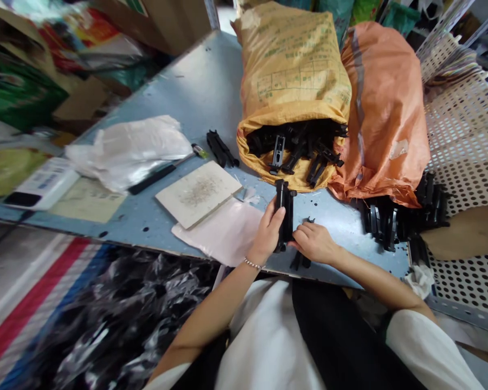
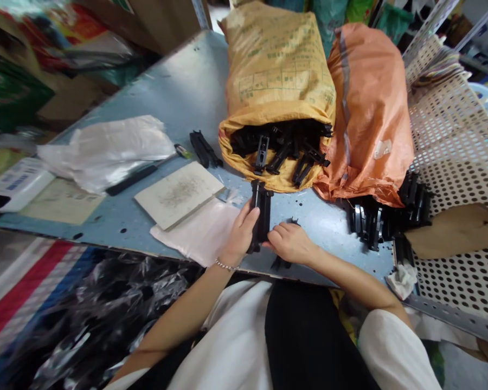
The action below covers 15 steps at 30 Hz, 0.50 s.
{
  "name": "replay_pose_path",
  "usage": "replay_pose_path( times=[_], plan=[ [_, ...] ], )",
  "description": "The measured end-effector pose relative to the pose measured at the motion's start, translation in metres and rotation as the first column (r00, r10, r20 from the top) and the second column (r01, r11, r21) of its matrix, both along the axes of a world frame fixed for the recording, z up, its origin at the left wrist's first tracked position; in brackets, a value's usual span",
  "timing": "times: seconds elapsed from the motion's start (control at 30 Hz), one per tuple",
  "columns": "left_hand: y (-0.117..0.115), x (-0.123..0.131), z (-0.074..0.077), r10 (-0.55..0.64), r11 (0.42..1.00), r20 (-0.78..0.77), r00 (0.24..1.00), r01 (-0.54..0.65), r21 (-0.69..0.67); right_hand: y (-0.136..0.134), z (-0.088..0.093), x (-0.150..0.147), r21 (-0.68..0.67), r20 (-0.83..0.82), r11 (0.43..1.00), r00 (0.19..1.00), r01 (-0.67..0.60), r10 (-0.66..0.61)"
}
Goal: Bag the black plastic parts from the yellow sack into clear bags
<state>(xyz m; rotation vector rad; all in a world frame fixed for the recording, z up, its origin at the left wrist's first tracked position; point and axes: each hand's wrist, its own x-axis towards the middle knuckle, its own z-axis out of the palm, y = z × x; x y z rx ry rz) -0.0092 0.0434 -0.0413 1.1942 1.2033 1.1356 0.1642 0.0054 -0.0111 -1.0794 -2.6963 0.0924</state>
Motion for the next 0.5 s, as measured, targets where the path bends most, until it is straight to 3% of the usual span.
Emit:
replay_pose_path(
  times=[0.07,0.13,0.2,0.27,0.37,0.43,0.5],
  plan=[
    [0.001,0.0,-0.017,0.007,1.0,-0.088,0.996,-0.006,0.013,0.006,0.001,0.001,-0.179,0.019,0.98,0.997,0.082,-0.08],
    [-0.003,0.005,-0.033,-0.036,0.999,-0.237,0.971,0.037,0.001,0.031,0.006,0.008,-0.324,0.073,0.915,0.97,0.241,-0.23],
    [-0.014,0.013,-0.044,-0.111,0.993,-0.434,0.894,0.111,-0.024,0.069,0.011,0.017,-0.332,0.159,0.79,0.856,0.516,-0.492],
    [-0.028,0.024,-0.048,-0.158,0.983,-0.625,0.765,0.183,-0.025,0.113,0.011,0.023,-0.239,0.216,0.605,0.649,0.76,-0.729],
    [-0.044,0.034,-0.047,-0.121,0.966,-0.782,0.611,0.253,0.049,0.167,0.001,0.026,-0.212,0.237,0.44,0.482,0.873,-0.843],
    [-0.045,0.031,-0.046,-0.09,0.956,-0.774,0.627,0.271,0.108,0.185,-0.007,0.029,-0.279,0.22,0.38,0.444,0.882,-0.868],
    [-0.038,0.024,-0.045,-0.101,0.958,-0.661,0.743,0.253,0.137,0.185,-0.01,0.033,-0.394,0.142,0.377,0.461,0.838,-0.876]
  ],
)
